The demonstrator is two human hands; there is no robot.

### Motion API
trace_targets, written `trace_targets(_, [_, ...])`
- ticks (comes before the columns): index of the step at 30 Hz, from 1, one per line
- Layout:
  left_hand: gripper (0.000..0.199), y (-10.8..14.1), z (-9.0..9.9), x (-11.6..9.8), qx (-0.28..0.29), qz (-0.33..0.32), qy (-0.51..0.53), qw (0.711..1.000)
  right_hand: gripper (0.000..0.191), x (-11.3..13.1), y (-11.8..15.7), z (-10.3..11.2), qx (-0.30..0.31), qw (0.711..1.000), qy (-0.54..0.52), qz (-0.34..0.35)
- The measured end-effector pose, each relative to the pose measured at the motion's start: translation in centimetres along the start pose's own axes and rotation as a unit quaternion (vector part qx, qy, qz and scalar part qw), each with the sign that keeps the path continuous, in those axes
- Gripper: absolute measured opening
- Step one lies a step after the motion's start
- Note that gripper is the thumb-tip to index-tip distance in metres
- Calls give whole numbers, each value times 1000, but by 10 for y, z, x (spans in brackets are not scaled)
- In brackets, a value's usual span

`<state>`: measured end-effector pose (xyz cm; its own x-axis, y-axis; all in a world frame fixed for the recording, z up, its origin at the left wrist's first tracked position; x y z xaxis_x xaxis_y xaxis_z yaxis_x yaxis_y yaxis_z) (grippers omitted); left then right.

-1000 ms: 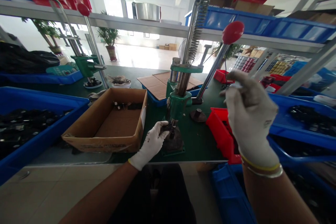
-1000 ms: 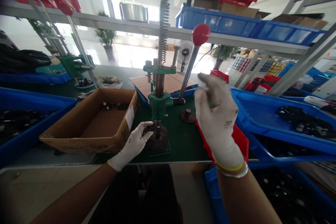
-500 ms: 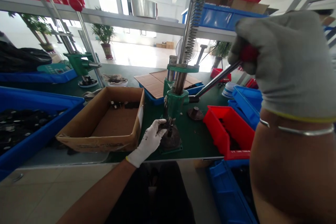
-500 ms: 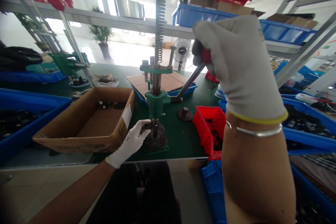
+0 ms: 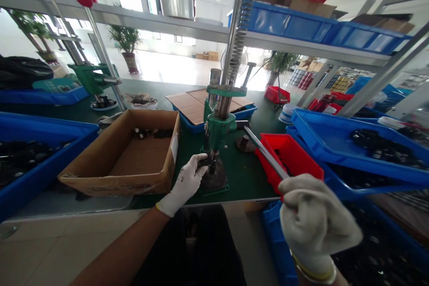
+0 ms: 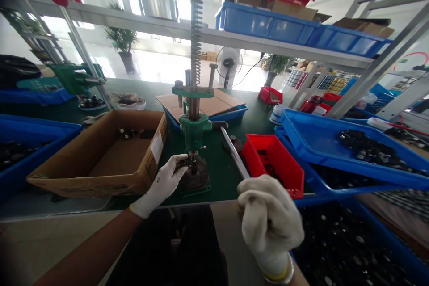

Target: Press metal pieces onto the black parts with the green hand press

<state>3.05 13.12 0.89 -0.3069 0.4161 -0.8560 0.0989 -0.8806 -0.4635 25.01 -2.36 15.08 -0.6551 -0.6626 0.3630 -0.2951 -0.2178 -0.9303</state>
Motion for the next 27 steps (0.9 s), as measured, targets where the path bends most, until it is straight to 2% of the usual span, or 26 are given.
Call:
trace_targets(2, [30,2,0,0,-4,-3,2,1000,21,-10,38,4,17,1000,-7,-10])
trace_targets(4, [30,3,0,-1,-10,-3,2,1000,20,-17,61,4,39,998,-15,-39])
trace_targets(6, [29,4,0,-1,-16,-1,0,1000,22,-19,65,3,67,994,-26,-82])
trace_targets(8, [29,4,0,-2,-15,-2,-3,1000,30,-21,59,-1,115,983,-35,-138])
trace_targets(10, [29,4,1,-4,-15,-8,-7,1000,35,-23,55,-3,140,975,-39,-167])
trace_targets(15, [29,5,1,-3,-21,-8,-19,1000,33,-27,67,-1,62,993,-31,-92])
trace_targets(19, [30,5,0,-3,-20,-17,-27,999,29,-36,78,-2,88,987,-30,-133])
trace_targets(23, [30,6,0,-2,-24,-8,-30,999,28,-36,82,-8,74,994,-21,-73])
trace_targets(27, [29,7,1,-3,-20,5,-8,1000,24,-26,70,-3,79,992,-32,-94])
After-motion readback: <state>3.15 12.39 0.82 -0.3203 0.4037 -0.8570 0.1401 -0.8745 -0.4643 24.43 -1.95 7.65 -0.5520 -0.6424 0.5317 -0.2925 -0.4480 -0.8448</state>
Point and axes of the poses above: each hand's wrist, its own y-axis away from the middle knuckle, its own z-axis out of the back of the hand, x = y × z, the point moved 5 cm from there along -y, towards the middle knuckle, and after that the axes turned 15 degrees about -x, right-handed, at the moved point
